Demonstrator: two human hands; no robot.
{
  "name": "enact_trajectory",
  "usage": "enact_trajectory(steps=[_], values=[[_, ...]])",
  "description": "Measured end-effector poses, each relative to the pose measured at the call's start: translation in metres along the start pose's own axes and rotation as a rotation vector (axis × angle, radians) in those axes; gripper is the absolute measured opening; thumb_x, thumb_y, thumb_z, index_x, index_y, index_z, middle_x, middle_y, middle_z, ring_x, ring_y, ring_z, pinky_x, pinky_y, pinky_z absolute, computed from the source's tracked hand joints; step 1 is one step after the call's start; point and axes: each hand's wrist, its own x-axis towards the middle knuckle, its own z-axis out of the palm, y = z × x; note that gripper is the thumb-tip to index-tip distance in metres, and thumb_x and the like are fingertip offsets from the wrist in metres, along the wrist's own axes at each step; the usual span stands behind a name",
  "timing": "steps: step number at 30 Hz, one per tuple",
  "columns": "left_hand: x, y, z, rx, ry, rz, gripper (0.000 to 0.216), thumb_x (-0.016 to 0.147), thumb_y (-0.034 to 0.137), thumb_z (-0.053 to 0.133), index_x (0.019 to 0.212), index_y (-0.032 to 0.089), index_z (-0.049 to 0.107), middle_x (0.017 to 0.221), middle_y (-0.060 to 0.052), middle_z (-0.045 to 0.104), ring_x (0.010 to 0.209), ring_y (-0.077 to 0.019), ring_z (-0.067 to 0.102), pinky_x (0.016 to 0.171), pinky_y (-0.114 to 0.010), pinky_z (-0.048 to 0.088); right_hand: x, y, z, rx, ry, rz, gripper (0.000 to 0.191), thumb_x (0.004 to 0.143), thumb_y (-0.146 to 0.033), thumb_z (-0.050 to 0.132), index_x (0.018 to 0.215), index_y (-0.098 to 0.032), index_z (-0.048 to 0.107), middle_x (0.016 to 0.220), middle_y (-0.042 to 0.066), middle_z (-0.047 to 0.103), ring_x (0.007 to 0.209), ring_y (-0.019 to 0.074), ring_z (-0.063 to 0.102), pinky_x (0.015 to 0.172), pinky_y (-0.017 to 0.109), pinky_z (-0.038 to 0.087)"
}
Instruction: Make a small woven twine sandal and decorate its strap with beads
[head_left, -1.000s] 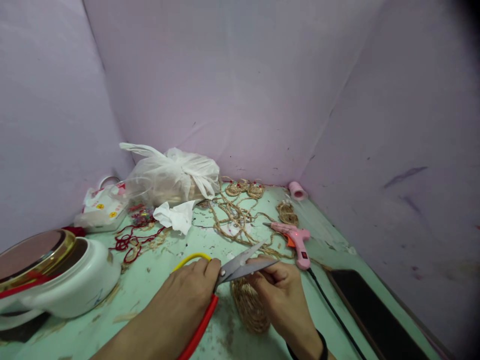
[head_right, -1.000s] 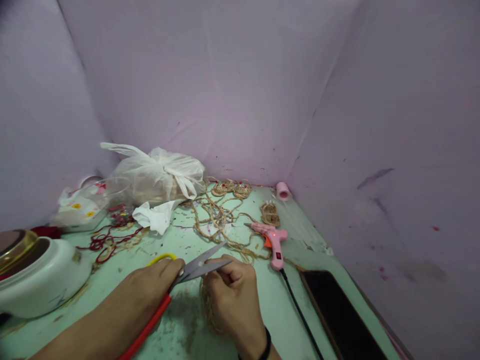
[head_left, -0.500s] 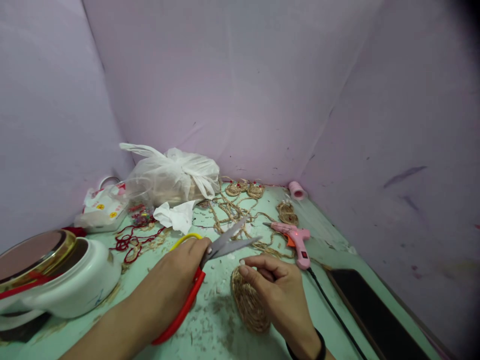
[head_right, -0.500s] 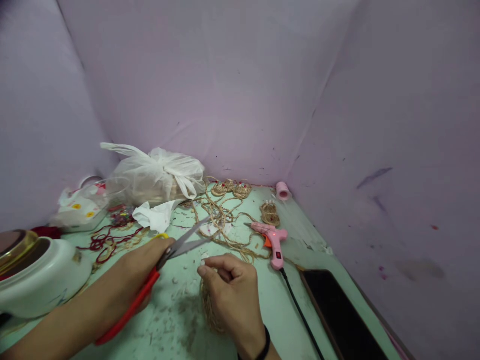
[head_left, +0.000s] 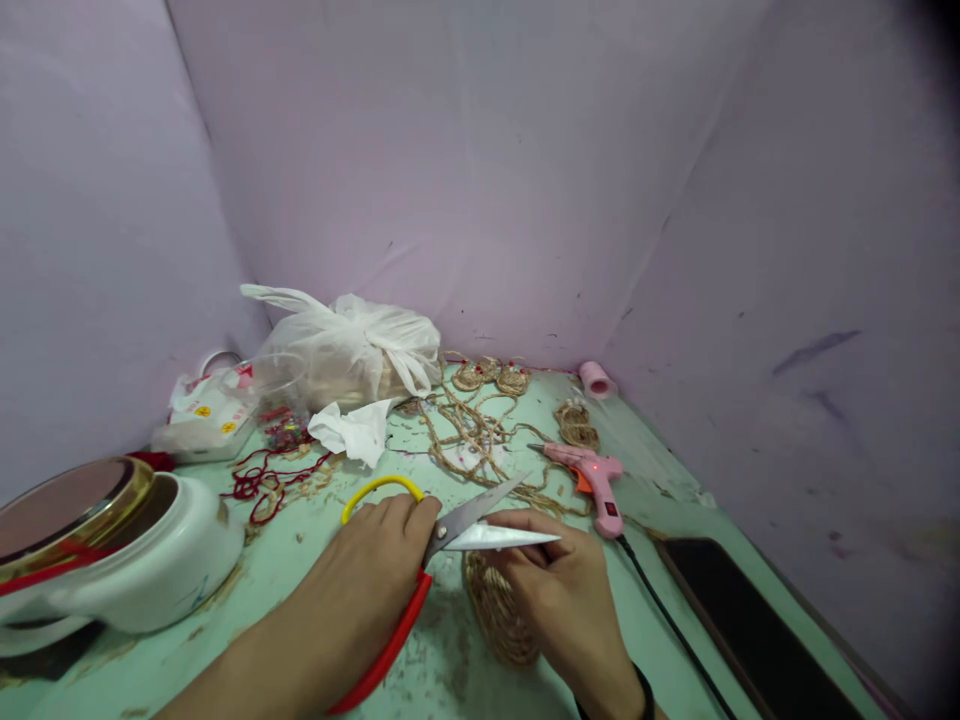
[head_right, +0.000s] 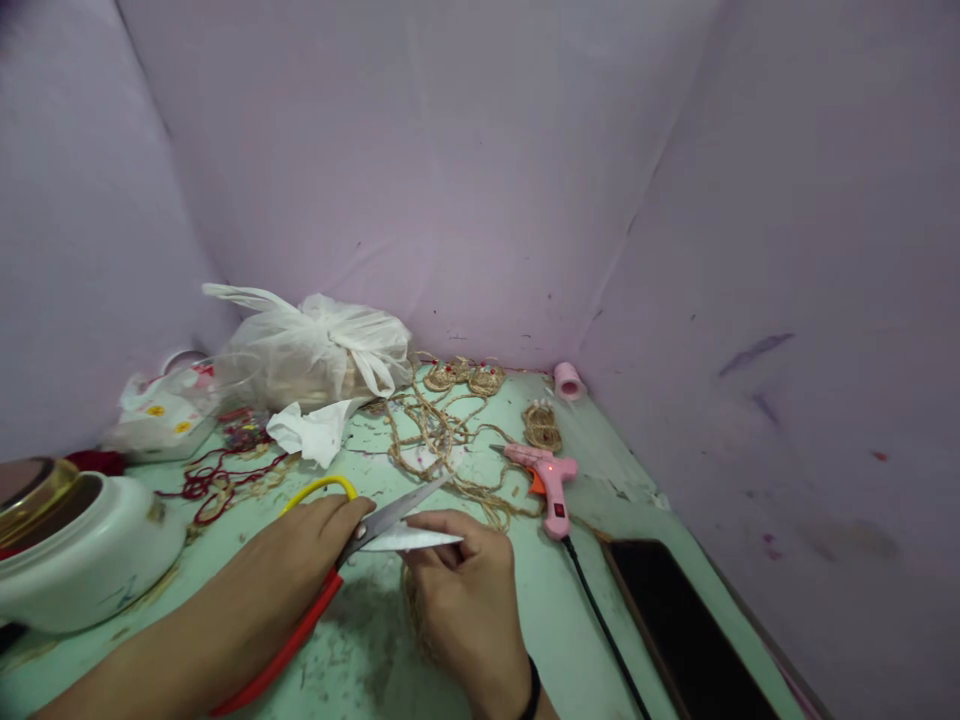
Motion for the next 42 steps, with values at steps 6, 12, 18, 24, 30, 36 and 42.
enact_trajectory(steps=[6,12,18,24,30,36,42], values=[[0.0,0.003,0.0,-0.025,-0.015,0.001,0.044,0.073,0.005,0.037,0.112,0.021,0.046,0.102,-0.008,0.052,0.091,-0.0217,0.048,0.079,-0.036,0.04,0.003,0.002,-0.004,-0.065,0.015,0.03,0.014,0.05,-0.012,0.057,0.055,-0.018,0.068,0.051,0.001,0.064,0.047,0.0122,0.052,0.043,0.019,0.04],[0.002,0.002,0.0,-0.011,-0.013,0.0,0.049,0.073,0.004,0.035,0.118,0.02,0.043,0.105,-0.009,0.051,0.095,-0.0232,0.047,0.081,-0.04,0.039,-0.001,-0.006,0.0,-0.069,0.034,0.047,0.015,0.048,-0.013,0.055,0.054,-0.017,0.068,0.05,0.001,0.064,0.044,0.0124,0.052,0.04,0.02,0.039],[0.0,0.002,-0.001,-0.044,-0.014,-0.007,0.051,0.072,0.004,0.036,0.119,0.022,0.041,0.106,-0.008,0.051,0.095,-0.0222,0.047,0.081,-0.037,0.039,-0.002,-0.008,0.003,0.004,0.041,0.071,0.007,0.05,-0.021,0.064,0.053,-0.016,0.067,0.046,0.001,0.06,0.039,0.0112,0.047,0.033,0.02,0.033],[-0.001,0.003,-0.003,-0.053,-0.009,0.01,0.046,0.073,0.004,0.034,0.116,0.021,0.043,0.105,-0.008,0.052,0.094,-0.0217,0.048,0.081,-0.036,0.04,0.001,-0.003,-0.001,-0.051,-0.025,0.034,0.007,0.054,-0.016,0.061,0.056,-0.016,0.068,0.048,0.001,0.061,0.043,0.0115,0.049,0.039,0.02,0.037],[-0.001,0.005,-0.004,-0.007,-0.018,0.013,0.043,0.076,0.005,0.033,0.114,0.02,0.045,0.107,-0.01,0.052,0.096,-0.0234,0.048,0.083,-0.041,0.039,-0.002,-0.003,-0.003,-0.104,-0.082,-0.121,0.018,0.056,-0.009,0.055,0.057,-0.018,0.069,0.051,0.0,0.064,0.047,0.0116,0.054,0.043,0.017,0.041],[0.0,0.003,-0.003,-0.023,-0.014,0.012,0.043,0.076,0.005,0.034,0.115,0.02,0.045,0.105,-0.009,0.053,0.096,-0.0217,0.048,0.084,-0.037,0.039,-0.004,0.004,-0.005,-0.149,-0.058,-0.13,0.019,0.06,-0.009,0.054,0.062,-0.019,0.07,0.055,0.0,0.066,0.049,0.0122,0.056,0.044,0.017,0.041],[-0.001,0.001,-0.001,-0.048,-0.008,0.044,0.049,0.075,0.005,0.035,0.122,0.02,0.04,0.109,-0.01,0.052,0.098,-0.0212,0.047,0.086,-0.037,0.038,-0.004,0.001,-0.008,-0.21,-0.082,-0.162,0.019,0.057,-0.008,0.053,0.061,-0.017,0.069,0.053,0.0,0.064,0.045,0.011,0.051,0.04,0.017,0.037]])
